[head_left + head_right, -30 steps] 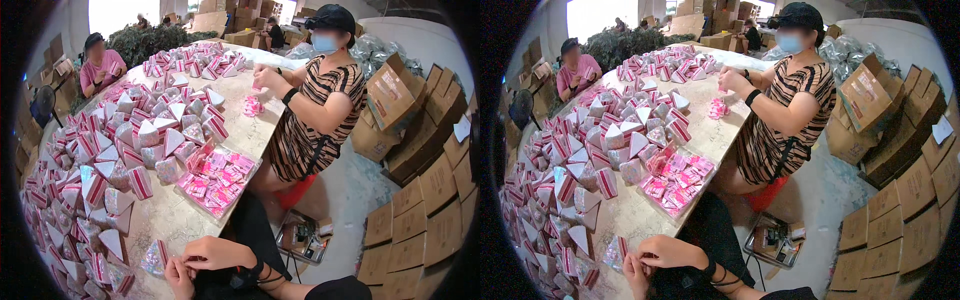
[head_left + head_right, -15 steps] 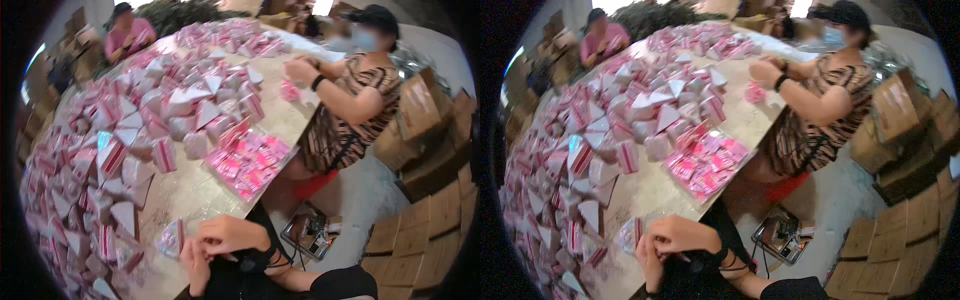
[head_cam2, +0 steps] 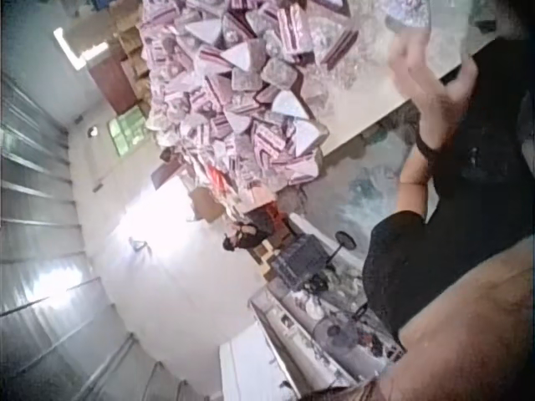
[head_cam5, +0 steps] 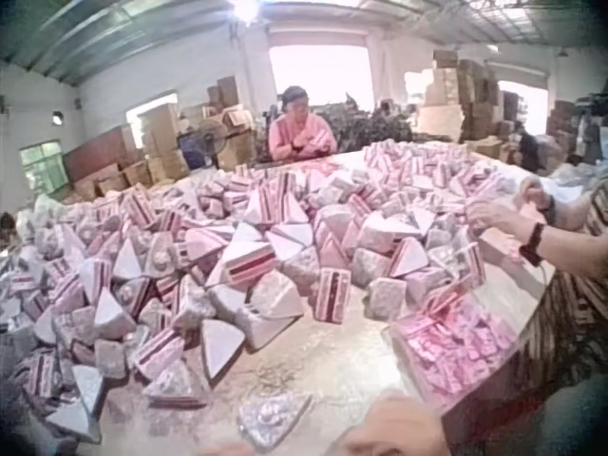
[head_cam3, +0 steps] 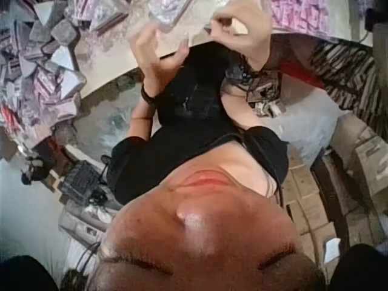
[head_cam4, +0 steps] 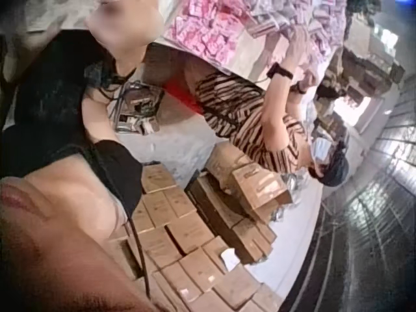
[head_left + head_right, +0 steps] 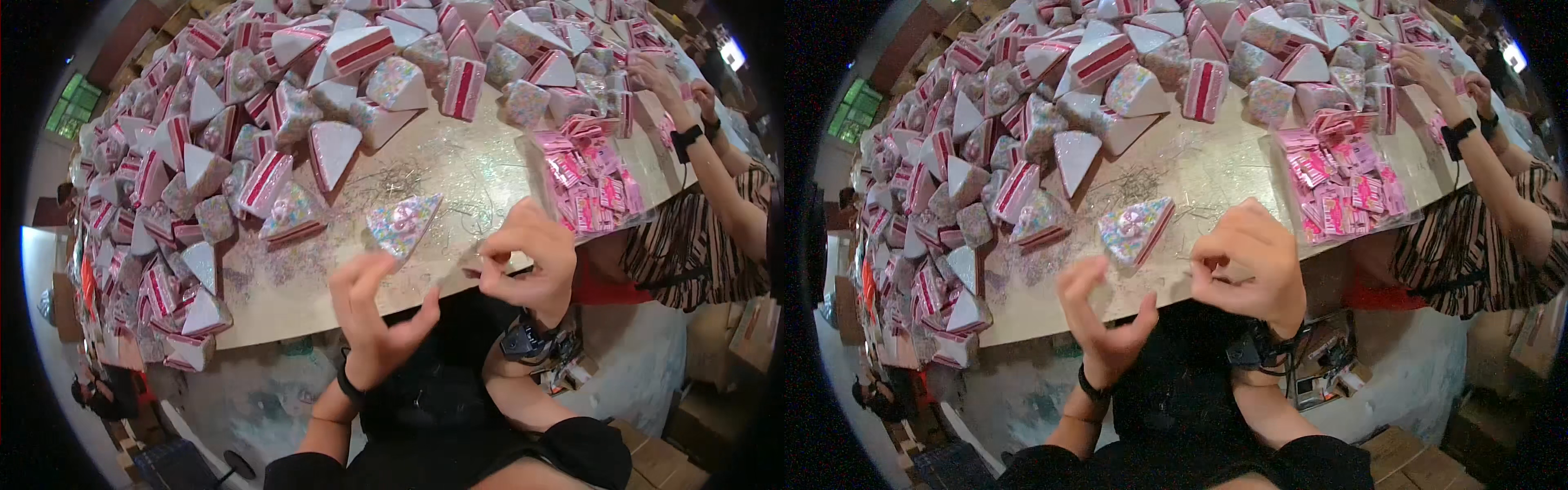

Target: The worker is assembling small plastic/foam objects and placing them into pink plastic packaging.

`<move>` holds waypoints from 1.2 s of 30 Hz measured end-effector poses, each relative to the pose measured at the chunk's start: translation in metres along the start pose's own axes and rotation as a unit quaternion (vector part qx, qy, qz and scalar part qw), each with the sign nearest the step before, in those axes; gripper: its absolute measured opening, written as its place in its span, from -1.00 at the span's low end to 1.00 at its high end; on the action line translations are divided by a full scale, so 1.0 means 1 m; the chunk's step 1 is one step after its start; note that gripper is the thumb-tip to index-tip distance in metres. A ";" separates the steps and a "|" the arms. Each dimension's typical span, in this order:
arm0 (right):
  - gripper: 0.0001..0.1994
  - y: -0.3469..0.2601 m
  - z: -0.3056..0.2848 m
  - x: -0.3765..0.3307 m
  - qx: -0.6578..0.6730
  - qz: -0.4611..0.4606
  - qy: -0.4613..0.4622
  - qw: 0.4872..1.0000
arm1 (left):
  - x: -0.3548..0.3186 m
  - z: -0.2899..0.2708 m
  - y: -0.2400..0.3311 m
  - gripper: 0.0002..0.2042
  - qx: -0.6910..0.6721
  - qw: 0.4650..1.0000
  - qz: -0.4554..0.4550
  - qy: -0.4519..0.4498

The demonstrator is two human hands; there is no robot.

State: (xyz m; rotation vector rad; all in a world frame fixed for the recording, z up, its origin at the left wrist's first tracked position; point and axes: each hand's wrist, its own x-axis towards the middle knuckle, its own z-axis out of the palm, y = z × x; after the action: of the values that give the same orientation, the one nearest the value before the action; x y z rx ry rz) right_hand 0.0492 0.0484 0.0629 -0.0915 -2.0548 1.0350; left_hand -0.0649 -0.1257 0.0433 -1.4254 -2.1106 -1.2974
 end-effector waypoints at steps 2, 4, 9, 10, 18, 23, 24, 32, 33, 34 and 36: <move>-0.79 0.010 0.006 0.001 -0.077 -0.048 0.023 0.996 | 0.008 0.013 -0.011 -0.35 0.051 0.998 -0.033 -0.010; -0.79 0.012 0.009 -0.003 -0.081 -0.030 0.001 0.996 | 0.009 0.023 -0.024 -0.25 0.099 0.993 -0.063 -0.019; -0.82 0.010 0.025 -0.001 -0.041 -0.027 -0.009 0.999 | 0.004 0.029 -0.035 -0.22 -0.061 0.991 -0.090 -0.071; -0.82 0.011 0.029 -0.002 -0.038 -0.022 -0.011 0.999 | 0.001 0.028 -0.034 -0.23 -0.065 0.993 -0.075 -0.071; -0.82 0.011 0.040 -0.002 0.024 0.018 -0.016 0.999 | -0.006 0.027 -0.036 -0.27 -0.061 0.996 -0.053 -0.039; -0.83 0.013 0.038 -0.007 0.035 0.063 -0.015 0.997 | -0.004 0.028 -0.039 -0.26 -0.049 0.998 -0.020 -0.030; -0.83 0.014 0.039 -0.007 0.037 0.069 -0.010 0.997 | -0.005 0.028 -0.039 -0.26 -0.047 0.998 -0.022 -0.031; -0.82 0.018 0.038 -0.005 0.023 0.026 -0.009 0.999 | -0.004 0.029 -0.038 -0.26 -0.039 0.999 -0.014 -0.025; -0.81 0.019 0.038 -0.005 0.017 0.018 -0.010 1.000 | -0.003 0.029 -0.037 -0.26 -0.040 0.999 -0.013 -0.024; -0.81 0.018 0.038 -0.005 0.015 0.019 -0.010 1.000 | -0.003 0.028 -0.037 -0.26 -0.035 0.999 -0.012 -0.027; -0.81 0.015 0.037 -0.005 0.006 0.026 -0.008 1.000 | -0.004 0.030 -0.036 -0.26 -0.032 0.999 -0.010 -0.029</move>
State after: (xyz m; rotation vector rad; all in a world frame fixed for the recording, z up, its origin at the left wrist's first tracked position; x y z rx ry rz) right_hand 0.0227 0.0325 0.0369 -0.1306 -2.0705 1.0832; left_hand -0.0861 -0.1087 0.0056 -1.4888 -2.1445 -1.3571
